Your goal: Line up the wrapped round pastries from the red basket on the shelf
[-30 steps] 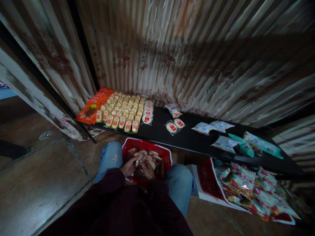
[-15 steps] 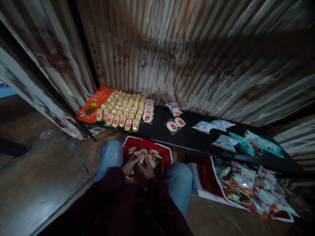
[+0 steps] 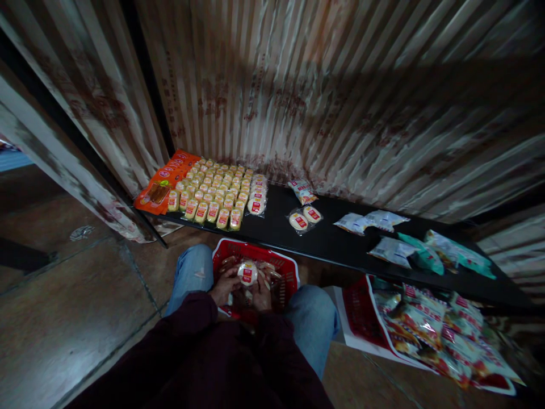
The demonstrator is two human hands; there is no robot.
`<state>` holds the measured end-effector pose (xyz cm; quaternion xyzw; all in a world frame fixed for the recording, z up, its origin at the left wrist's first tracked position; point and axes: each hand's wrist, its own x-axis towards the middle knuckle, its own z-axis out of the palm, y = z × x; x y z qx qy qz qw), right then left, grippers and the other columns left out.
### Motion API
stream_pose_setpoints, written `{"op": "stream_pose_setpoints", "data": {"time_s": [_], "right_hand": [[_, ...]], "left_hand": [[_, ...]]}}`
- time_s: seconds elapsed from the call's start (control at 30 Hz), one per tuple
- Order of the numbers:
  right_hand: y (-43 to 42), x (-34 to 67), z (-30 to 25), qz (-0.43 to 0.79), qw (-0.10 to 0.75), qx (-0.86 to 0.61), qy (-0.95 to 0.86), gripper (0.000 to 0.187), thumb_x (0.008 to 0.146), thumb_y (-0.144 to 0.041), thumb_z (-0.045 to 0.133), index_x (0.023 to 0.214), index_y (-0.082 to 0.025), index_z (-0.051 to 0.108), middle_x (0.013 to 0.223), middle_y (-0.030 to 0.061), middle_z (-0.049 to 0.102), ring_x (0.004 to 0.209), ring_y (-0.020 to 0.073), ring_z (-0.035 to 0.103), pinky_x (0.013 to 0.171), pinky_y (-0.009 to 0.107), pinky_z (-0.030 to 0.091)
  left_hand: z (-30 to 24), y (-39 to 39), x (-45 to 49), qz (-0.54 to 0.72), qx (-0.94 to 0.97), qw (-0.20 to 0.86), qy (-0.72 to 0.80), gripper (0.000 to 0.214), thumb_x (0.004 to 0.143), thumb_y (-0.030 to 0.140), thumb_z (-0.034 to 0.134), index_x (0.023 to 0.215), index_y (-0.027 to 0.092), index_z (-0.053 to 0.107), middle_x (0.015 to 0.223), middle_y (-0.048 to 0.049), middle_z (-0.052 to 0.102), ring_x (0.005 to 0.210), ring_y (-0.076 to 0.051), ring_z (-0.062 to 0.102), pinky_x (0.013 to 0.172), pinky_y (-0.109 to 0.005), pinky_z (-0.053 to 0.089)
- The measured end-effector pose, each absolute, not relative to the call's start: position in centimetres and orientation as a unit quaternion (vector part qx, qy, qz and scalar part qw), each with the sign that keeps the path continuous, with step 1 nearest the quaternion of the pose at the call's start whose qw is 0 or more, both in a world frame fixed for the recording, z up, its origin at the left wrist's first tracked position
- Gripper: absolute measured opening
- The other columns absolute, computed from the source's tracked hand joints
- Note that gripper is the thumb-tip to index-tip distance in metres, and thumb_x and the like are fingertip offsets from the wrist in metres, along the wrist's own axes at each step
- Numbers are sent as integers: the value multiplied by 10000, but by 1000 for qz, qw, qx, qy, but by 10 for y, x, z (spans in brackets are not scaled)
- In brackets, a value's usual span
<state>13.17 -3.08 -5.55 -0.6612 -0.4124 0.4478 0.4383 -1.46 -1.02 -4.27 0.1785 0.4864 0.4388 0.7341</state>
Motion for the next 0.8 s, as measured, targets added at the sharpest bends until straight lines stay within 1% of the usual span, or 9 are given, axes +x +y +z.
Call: {"op": "stream_pose_setpoints", "data": {"time_s": [0.07,0.13,0.23,0.33,0.43,0.57,0.67,0.8], "right_hand": [[-31,131,-56,421,431,-683,-413,691,658,-694,542,1126,-200,657,1156,124,669,1123,317,578,989,426,439],[-31,132,-57,395,434,-684,-433,659,690,-683,515,1109,-196,667,1160,132,669,1131,309,575,1017,427,416],[-29,134,-56,348,439,-674,-482,602,758,-647,458,1081,-188,675,1186,144,658,1155,298,561,1042,437,388],[-25,136,-54,300,437,-682,-505,574,800,-611,404,1065,-179,672,1206,153,646,1161,291,554,1036,454,391],[-21,134,-48,278,437,-690,-505,568,812,-565,385,1073,-141,658,1181,175,654,1152,294,560,1029,477,394],[-14,129,-35,282,428,-702,-494,564,824,-489,384,1186,-109,589,1205,195,633,1141,289,573,990,471,427],[-9,126,-23,270,436,-700,-497,540,827,-438,389,1224,-111,554,1150,185,653,1095,274,598,946,447,457],[-3,126,-12,254,453,-688,-507,499,816,-393,400,1198,-119,565,1091,161,679,1000,247,636,908,411,477]], "left_hand": [[-42,-9,-15,428,191,722,510,416,544,249,829,918,174,664,791,-14,694,642,-118,603,630,-236,408],[-43,-8,-14,428,196,711,523,431,545,261,831,932,168,667,779,-18,693,622,-117,595,589,-228,382],[-43,-5,-11,440,201,699,527,461,538,283,836,950,160,672,775,-24,695,606,-116,586,558,-221,360],[-38,-2,-10,449,220,692,521,491,520,315,839,953,148,679,777,-29,693,593,-111,576,538,-215,352],[-26,2,-11,449,237,693,511,500,538,341,818,973,136,681,742,-24,681,581,-104,566,543,-213,372],[-5,9,-14,458,244,699,493,501,553,329,799,993,123,676,791,-43,686,603,-99,572,565,-212,396],[7,14,-14,466,240,696,491,488,539,305,796,978,132,671,838,-50,683,617,-101,578,596,-223,418],[16,20,-12,483,253,663,513,406,542,270,777,908,151,649,826,-32,658,673,-117,589,646,-239,443]]}}
